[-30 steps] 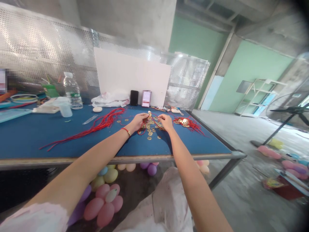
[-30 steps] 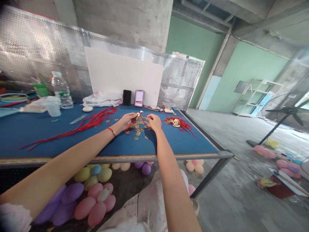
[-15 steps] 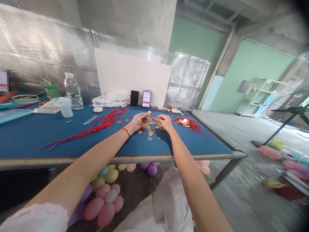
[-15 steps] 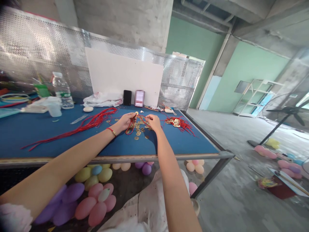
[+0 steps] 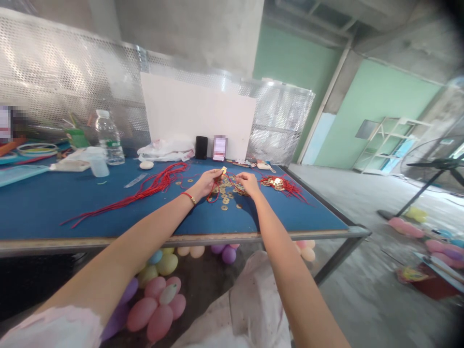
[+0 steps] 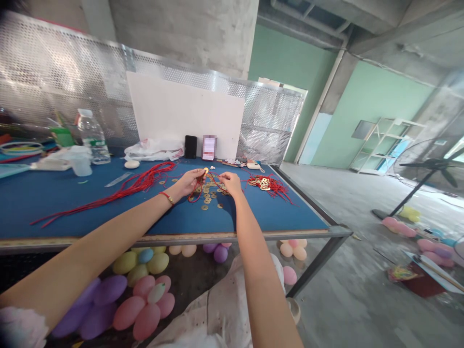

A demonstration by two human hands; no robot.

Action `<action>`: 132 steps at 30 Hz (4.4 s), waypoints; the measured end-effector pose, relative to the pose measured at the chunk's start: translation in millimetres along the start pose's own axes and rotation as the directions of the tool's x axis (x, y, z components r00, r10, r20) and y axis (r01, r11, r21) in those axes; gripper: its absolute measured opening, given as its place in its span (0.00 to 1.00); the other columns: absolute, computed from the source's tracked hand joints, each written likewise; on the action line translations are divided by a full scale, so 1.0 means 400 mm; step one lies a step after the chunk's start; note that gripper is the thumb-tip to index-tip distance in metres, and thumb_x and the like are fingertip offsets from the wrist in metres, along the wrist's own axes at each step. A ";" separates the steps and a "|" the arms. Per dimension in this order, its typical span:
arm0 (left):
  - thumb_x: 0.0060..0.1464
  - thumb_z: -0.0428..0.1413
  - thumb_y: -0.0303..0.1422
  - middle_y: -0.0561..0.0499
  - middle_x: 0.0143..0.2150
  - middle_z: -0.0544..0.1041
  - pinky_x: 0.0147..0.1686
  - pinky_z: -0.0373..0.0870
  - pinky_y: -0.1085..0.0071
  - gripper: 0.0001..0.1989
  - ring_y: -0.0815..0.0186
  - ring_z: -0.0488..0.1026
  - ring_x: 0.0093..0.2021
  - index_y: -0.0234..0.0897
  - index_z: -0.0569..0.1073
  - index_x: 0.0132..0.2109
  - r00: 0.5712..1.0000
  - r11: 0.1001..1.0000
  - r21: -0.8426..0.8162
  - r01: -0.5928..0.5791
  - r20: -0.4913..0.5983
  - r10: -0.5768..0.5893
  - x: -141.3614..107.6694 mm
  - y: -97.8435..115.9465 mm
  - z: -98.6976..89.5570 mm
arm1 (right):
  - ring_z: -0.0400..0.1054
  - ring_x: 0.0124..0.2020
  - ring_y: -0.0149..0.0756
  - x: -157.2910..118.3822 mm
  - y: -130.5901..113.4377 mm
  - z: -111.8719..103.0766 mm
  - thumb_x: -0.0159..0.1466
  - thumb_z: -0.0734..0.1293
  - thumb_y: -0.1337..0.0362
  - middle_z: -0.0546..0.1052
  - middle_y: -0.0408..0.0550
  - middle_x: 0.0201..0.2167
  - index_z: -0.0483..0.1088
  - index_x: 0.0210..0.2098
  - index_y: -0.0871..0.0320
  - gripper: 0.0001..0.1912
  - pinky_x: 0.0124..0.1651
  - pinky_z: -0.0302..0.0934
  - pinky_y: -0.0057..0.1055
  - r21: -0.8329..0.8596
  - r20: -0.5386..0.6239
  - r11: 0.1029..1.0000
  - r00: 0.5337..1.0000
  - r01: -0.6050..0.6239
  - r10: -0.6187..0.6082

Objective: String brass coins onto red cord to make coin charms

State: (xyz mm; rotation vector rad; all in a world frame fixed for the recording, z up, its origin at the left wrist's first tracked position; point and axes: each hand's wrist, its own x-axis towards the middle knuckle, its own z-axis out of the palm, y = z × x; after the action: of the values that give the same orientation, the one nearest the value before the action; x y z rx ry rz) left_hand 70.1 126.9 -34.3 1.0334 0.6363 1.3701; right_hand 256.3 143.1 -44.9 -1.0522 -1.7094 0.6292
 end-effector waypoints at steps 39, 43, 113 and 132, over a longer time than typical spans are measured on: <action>0.45 0.65 0.27 0.51 0.24 0.73 0.28 0.66 0.75 0.07 0.73 0.69 0.24 0.29 0.74 0.29 1.000 0.999 -0.042 -0.028 0.008 0.028 -0.013 0.011 0.012 | 0.69 0.29 0.33 0.005 0.016 0.005 0.52 0.67 0.65 0.76 0.43 0.25 0.75 0.29 0.58 0.06 0.39 0.63 0.30 0.105 0.091 0.993 0.994 0.054 -0.063; 0.45 0.65 0.27 0.51 0.24 0.73 0.29 0.66 0.75 0.07 0.73 0.68 0.24 0.29 0.74 0.29 0.999 0.999 -0.037 -0.029 0.019 0.030 -0.011 0.010 0.010 | 0.70 0.31 0.33 0.009 0.024 0.005 0.53 0.67 0.66 0.77 0.43 0.25 0.76 0.30 0.58 0.06 0.40 0.64 0.30 0.077 0.099 0.995 0.992 0.068 -0.075; 0.39 0.65 0.36 0.51 0.24 0.75 0.27 0.67 0.72 0.14 0.69 0.71 0.24 0.31 0.75 0.31 0.997 0.894 0.444 -0.049 0.069 0.020 -0.023 -0.018 0.016 | 0.58 0.21 0.28 -0.025 -0.040 0.019 0.56 0.63 0.59 0.67 0.38 0.18 0.69 0.25 0.59 0.10 0.27 0.52 0.25 -0.020 0.190 0.994 0.977 0.106 -0.101; 0.44 0.57 0.26 0.51 0.21 0.74 0.28 0.70 0.71 0.02 0.67 0.73 0.23 0.32 0.72 0.27 0.922 0.794 0.607 -0.043 -0.283 0.266 0.030 -0.006 -0.065 | 0.72 0.25 0.35 0.002 0.029 -0.099 0.63 0.50 0.67 0.77 0.52 0.27 0.68 0.33 0.59 0.16 0.25 0.64 0.28 0.227 -0.727 0.900 0.551 -0.371 0.410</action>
State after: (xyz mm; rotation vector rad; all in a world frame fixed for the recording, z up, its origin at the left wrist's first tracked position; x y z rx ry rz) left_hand 50.4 144.6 -45.8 1.3643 1.3414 1.5631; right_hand 297.0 146.9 -39.0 -1.4253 -0.6968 0.3883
